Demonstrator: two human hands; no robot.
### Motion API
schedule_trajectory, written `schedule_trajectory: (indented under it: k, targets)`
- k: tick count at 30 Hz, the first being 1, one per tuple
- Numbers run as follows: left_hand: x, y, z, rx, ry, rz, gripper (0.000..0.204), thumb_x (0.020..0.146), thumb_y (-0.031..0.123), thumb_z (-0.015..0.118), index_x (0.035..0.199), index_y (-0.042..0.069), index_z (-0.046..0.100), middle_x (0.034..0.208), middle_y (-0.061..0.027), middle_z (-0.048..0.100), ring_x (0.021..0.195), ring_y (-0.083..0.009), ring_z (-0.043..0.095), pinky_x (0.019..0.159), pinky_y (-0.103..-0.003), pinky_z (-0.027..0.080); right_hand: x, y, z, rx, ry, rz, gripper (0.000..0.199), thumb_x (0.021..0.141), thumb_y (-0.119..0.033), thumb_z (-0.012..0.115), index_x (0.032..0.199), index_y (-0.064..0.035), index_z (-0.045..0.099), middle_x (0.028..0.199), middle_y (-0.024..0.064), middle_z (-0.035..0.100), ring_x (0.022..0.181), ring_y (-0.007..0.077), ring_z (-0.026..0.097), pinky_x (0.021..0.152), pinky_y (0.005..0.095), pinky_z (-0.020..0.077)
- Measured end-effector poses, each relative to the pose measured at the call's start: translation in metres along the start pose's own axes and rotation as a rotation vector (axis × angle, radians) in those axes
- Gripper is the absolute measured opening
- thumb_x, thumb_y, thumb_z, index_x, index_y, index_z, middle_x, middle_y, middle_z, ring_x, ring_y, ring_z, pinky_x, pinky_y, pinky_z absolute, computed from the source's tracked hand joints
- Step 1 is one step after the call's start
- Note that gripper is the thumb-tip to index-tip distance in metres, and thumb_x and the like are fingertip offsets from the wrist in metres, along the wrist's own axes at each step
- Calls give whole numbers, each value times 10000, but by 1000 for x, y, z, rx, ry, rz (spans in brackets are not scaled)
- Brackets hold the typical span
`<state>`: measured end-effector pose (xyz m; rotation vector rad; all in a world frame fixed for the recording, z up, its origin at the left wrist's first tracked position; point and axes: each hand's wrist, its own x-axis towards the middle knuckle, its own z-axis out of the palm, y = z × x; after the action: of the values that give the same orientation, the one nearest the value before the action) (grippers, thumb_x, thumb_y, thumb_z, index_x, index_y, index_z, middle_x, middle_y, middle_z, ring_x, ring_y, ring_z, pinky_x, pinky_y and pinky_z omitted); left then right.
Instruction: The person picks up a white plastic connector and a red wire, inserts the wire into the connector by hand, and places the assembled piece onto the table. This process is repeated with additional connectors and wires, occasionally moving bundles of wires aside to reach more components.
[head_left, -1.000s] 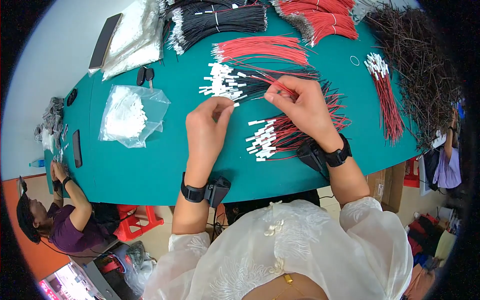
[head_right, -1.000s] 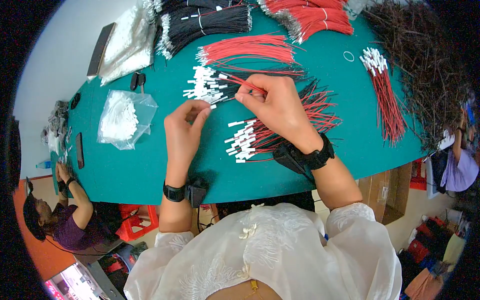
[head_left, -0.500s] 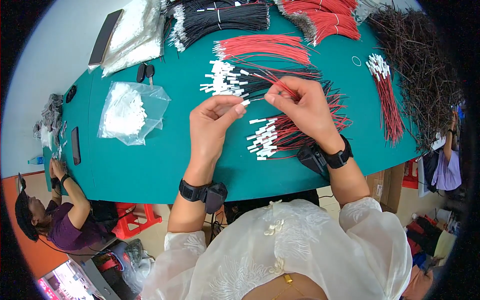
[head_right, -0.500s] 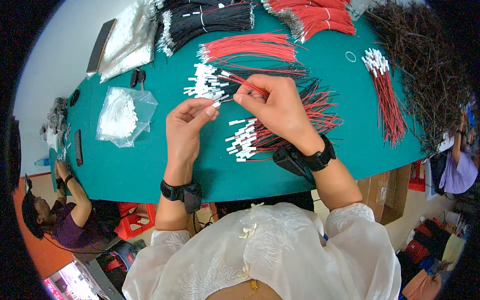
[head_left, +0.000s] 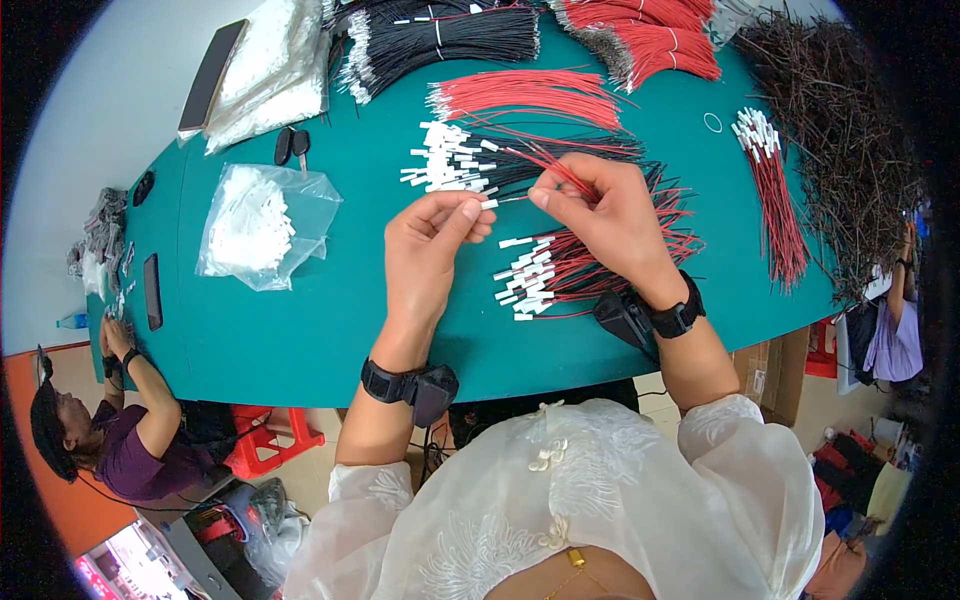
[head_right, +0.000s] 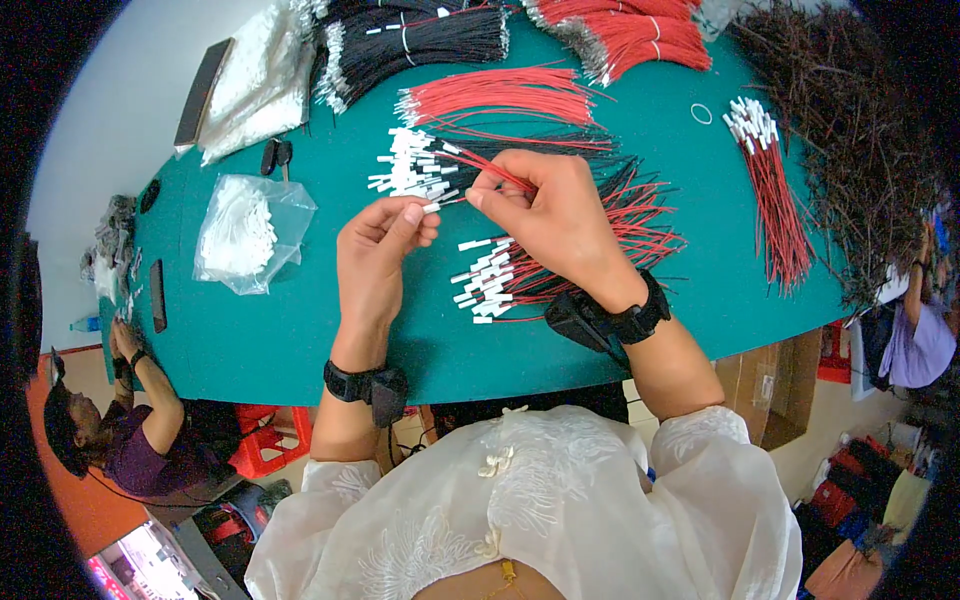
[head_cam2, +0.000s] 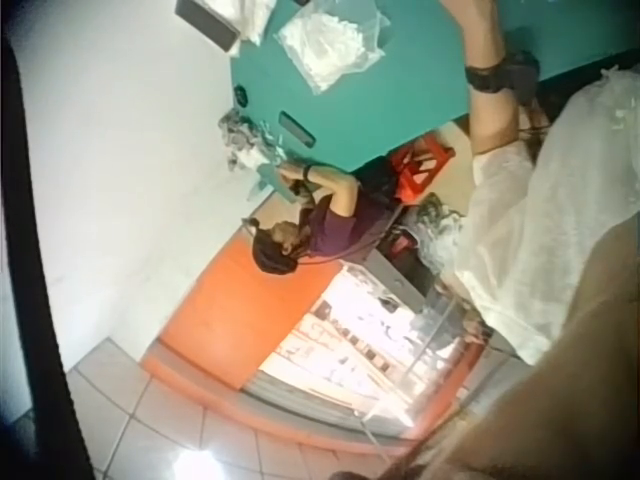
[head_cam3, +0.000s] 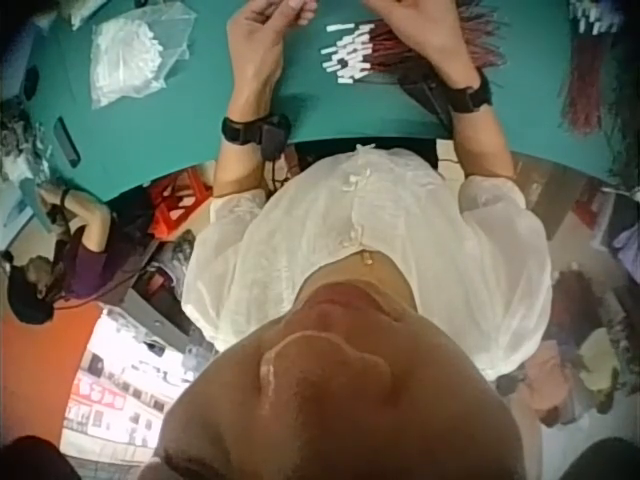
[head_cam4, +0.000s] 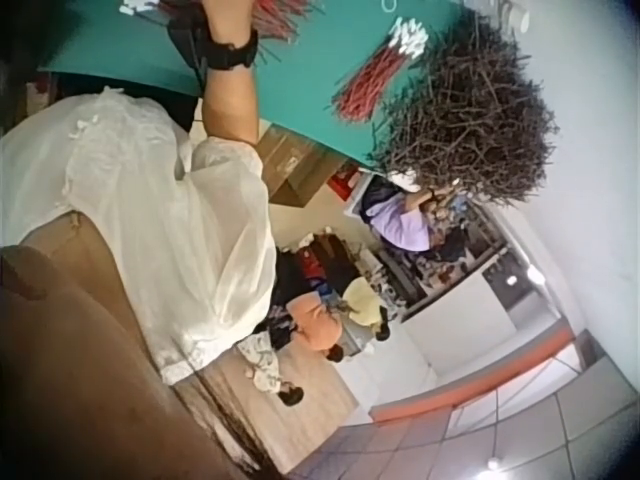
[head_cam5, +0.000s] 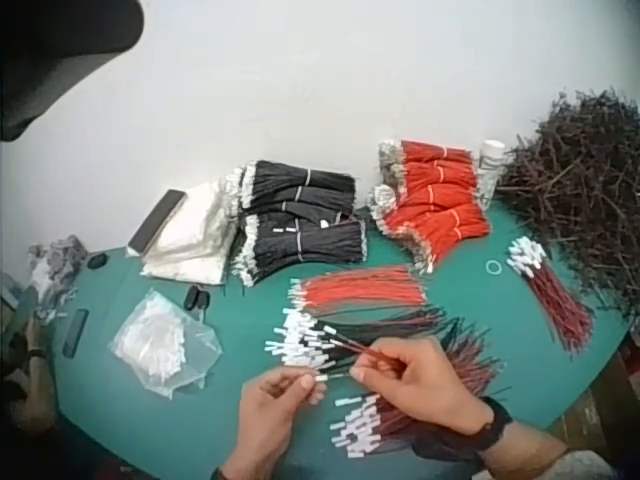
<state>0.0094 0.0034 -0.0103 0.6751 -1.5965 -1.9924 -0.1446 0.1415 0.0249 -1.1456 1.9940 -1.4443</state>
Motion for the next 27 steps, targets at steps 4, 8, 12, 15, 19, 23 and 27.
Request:
schedule_trajectory:
  k: [4, 8, 12, 15, 19, 23, 27]
  targets:
    - [0, -5, -1, -76, -10, -42, 190, 952, 118, 659, 1061, -37, 679, 882, -93, 713, 770, -126, 659, 707, -241, 531, 0, 1, 1, 6, 2, -3, 138, 865, -103, 729, 834, 9, 654, 636, -58, 406, 617, 38, 358, 532, 241, 300]
    - [1, -7, -2, -143, -12, -96, 219, 955, 151, 663, 1069, -36, 672, 879, -88, 709, 767, -128, 657, 706, -238, 531, 0, 1, 2, 0, 0, 8, 143, 865, -109, 729, 834, 10, 654, 632, -58, 406, 612, 38, 357, 529, 241, 299]
    - [1, -7, -2, -194, -19, -118, 218, 955, 165, 666, 1059, -26, 675, 882, -85, 706, 766, -129, 657, 707, -236, 532, 0, -1, 2, 6, -7, 20, 143, 863, -112, 731, 835, 8, 657, 628, -58, 411, 609, 37, 358, 527, 239, 298]
    - [1, -8, -2, -229, -38, -130, 208, 955, 171, 668, 1042, -18, 674, 884, -84, 705, 764, -127, 656, 707, -237, 534, 0, 2, 4, 1, -4, 10, 140, 862, -111, 730, 835, 7, 660, 621, -57, 411, 604, 35, 358, 523, 239, 297]
    - [0, -7, -2, -240, -61, -137, 185, 956, 159, 663, 1029, -12, 672, 885, -87, 706, 771, -128, 661, 710, -238, 538, -1, 1, 6, -5, -3, 5, 137, 861, -109, 729, 834, 7, 661, 614, -54, 420, 595, 32, 356, 515, 239, 293]
    - [0, -6, -1, -292, -84, -140, 168, 957, 142, 656, 1025, -11, 669, 883, -89, 705, 779, -131, 666, 718, -242, 545, -2, 2, 8, -21, 7, -16, 136, 860, -105, 727, 832, 9, 660, 604, -52, 429, 578, 29, 348, 503, 241, 284]
    - [0, -5, -1, -314, -108, -121, 173, 958, 132, 649, 1041, -19, 673, 892, -99, 709, 790, -139, 677, 730, -249, 553, -3, -1, 8, -27, 16, -37, 131, 859, -97, 725, 830, 11, 657, 594, -51, 432, 563, 26, 338, 491, 244, 272]
